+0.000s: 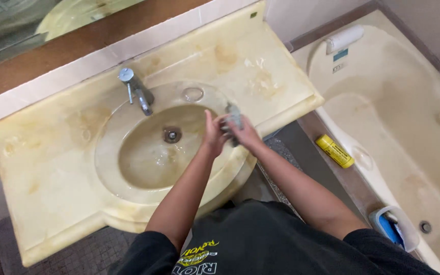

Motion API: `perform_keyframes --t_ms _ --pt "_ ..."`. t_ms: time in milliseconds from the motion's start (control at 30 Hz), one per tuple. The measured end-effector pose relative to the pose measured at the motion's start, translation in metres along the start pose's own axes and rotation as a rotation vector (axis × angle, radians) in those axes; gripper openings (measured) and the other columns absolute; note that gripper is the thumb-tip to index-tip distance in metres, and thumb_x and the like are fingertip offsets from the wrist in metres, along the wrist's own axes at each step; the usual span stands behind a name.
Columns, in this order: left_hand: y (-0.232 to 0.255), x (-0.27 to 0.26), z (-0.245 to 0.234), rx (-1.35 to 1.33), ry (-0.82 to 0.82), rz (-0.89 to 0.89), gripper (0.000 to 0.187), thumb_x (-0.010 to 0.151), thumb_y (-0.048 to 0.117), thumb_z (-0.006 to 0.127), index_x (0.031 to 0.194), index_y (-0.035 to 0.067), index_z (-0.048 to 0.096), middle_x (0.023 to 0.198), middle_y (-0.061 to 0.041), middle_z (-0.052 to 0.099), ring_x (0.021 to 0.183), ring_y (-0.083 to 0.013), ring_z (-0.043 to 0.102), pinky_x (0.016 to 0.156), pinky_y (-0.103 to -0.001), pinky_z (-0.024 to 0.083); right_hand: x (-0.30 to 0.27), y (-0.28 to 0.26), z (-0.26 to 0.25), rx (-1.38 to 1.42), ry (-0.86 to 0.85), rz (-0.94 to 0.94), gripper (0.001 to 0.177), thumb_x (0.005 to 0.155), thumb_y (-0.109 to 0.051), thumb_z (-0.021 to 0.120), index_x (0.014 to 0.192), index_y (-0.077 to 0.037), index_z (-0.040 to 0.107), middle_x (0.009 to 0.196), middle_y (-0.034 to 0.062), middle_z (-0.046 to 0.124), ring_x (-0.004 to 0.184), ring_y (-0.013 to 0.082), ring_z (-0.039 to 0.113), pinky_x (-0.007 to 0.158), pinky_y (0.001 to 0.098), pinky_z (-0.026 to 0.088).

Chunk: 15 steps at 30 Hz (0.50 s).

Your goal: Cleaning a bathroom sink and faucet using cleaning spray and a cloth.

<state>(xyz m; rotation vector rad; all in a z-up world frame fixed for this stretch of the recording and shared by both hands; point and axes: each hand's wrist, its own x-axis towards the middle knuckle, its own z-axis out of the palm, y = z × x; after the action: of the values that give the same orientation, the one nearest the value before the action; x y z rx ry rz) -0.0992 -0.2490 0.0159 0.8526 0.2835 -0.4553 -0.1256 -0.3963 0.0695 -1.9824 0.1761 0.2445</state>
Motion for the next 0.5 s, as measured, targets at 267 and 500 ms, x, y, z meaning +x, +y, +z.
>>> perform_keyframes --t_ms 267,500 --pt "-0.015 0.056 0.047 0.432 -0.015 0.116 0.084 0.100 0.070 0.016 0.144 0.012 0.057 0.135 -0.011 0.066 0.111 -0.0263 0.068 0.101 -0.045 0.048 0.069 0.045 -0.132 -0.143 0.392 -0.173 0.065 0.082 -0.044 0.080 0.134 -0.011 0.060 0.122 0.0134 0.067 0.108 0.0267 0.064 0.092 0.0426 0.050" --pt "-0.036 0.086 0.061 0.754 0.137 0.387 0.052 0.110 0.044 0.038 0.124 0.004 0.068 0.118 -0.015 0.073 0.104 -0.0255 0.071 0.095 -0.039 0.056 0.137 0.053 -0.167 -0.630 0.324 -0.457 0.063 0.088 -0.043 0.080 0.143 -0.019 0.060 0.136 0.0122 0.058 0.131 0.0315 0.053 0.115 0.0505 0.032"
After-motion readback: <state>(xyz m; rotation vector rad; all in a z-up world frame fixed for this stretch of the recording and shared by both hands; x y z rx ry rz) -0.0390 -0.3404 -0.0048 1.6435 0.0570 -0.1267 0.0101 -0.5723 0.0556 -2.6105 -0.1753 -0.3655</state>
